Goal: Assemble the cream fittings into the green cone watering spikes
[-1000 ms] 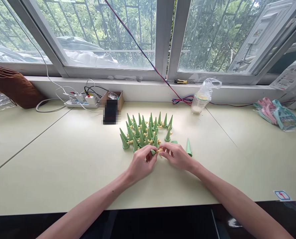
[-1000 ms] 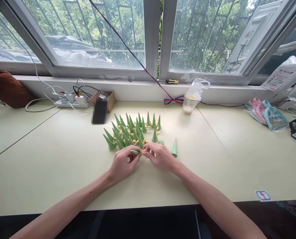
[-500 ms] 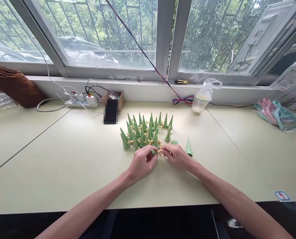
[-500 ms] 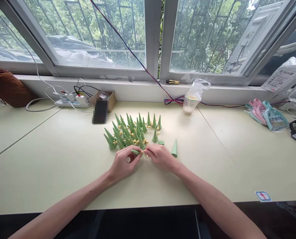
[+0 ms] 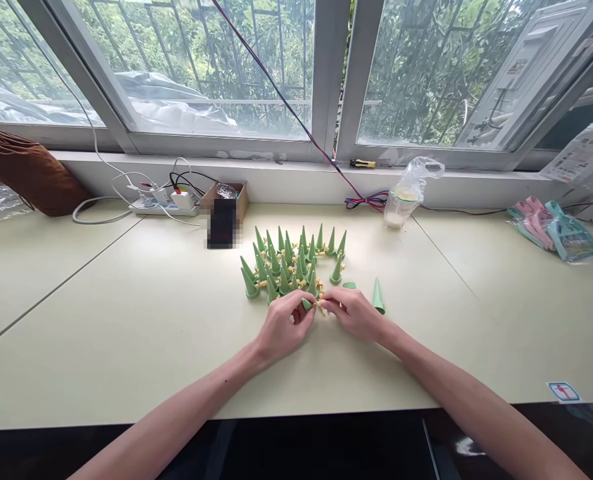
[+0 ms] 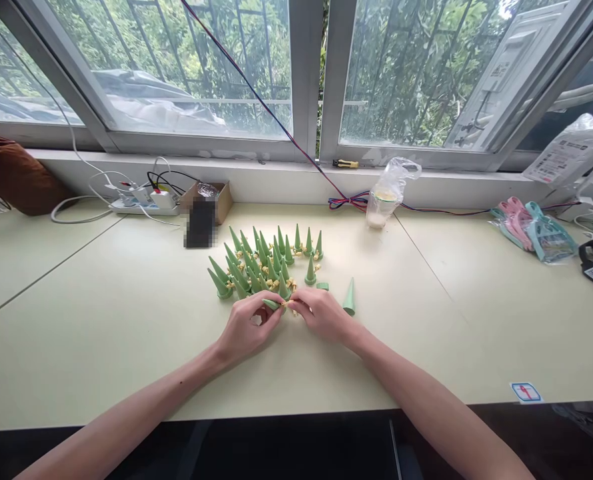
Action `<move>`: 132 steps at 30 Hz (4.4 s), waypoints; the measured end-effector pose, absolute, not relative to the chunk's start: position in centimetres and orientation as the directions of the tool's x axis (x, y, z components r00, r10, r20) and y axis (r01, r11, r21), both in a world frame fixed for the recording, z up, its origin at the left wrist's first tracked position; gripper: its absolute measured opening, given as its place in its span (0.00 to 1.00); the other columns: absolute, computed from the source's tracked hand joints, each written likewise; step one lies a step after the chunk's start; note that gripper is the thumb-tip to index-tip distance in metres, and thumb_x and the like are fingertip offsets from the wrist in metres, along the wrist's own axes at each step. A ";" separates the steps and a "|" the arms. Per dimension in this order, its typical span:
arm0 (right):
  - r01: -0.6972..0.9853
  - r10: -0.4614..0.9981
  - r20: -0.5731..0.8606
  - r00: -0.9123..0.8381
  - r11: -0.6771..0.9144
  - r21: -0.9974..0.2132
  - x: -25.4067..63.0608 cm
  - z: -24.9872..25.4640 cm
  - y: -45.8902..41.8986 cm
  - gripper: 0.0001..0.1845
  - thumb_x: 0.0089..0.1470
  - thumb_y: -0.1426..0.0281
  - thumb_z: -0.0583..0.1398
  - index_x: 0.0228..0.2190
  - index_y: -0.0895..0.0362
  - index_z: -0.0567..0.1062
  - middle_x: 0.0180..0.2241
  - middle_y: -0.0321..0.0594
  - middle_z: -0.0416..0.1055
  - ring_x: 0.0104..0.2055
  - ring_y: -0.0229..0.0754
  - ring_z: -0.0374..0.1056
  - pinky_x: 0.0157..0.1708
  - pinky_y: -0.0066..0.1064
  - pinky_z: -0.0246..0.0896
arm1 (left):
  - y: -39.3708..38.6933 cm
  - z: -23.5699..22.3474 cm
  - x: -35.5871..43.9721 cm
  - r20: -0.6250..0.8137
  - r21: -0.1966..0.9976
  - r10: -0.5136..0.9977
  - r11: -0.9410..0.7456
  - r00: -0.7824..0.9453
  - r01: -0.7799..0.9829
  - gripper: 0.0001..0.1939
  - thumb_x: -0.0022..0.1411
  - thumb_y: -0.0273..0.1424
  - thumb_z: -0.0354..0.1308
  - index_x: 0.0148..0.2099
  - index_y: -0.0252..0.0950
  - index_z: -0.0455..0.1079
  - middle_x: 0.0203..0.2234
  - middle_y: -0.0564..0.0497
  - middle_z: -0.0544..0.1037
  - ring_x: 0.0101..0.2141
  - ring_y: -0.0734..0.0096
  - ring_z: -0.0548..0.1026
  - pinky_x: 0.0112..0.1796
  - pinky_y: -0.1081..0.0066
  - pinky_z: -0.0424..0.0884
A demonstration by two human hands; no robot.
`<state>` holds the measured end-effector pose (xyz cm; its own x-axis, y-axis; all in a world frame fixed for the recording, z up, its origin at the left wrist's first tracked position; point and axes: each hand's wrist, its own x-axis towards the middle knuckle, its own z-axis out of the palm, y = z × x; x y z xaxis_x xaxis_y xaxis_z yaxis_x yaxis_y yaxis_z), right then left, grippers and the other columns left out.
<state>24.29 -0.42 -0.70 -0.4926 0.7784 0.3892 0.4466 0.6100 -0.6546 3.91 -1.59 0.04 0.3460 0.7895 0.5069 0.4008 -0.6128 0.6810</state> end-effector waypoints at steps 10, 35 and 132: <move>0.416 0.777 0.395 -0.490 0.607 -0.677 24.2 -0.4 -0.6 0.09 0.66 0.66 0.57 0.43 0.57 0.74 0.35 0.42 0.75 0.32 0.40 0.69 0.31 0.30 0.64 | -1.5 0.0 3.9 0.503 0.687 0.791 -0.610 0.347 0.394 0.04 0.63 0.25 0.58 0.41 0.34 0.73 0.30 0.50 0.79 0.23 0.76 0.73 0.24 0.75 0.71; 0.470 0.775 0.378 -0.507 0.615 -0.633 24.3 -0.5 -0.4 0.13 0.68 0.63 0.54 0.35 0.57 0.73 0.30 0.40 0.74 0.29 0.39 0.66 0.30 0.30 0.61 | -1.3 -0.2 3.8 0.500 0.661 0.778 -0.626 0.380 0.413 0.02 0.65 0.27 0.58 0.40 0.35 0.72 0.28 0.52 0.78 0.22 0.77 0.71 0.23 0.76 0.68; 0.451 0.772 0.398 -0.496 0.621 -0.642 23.9 -1.0 -0.8 0.08 0.66 0.69 0.57 0.33 0.57 0.72 0.28 0.38 0.72 0.28 0.38 0.66 0.30 0.29 0.59 | -1.4 0.1 3.8 0.376 0.772 0.860 -0.496 0.345 0.397 0.02 0.61 0.27 0.61 0.35 0.34 0.73 0.26 0.53 0.77 0.22 0.78 0.68 0.23 0.76 0.66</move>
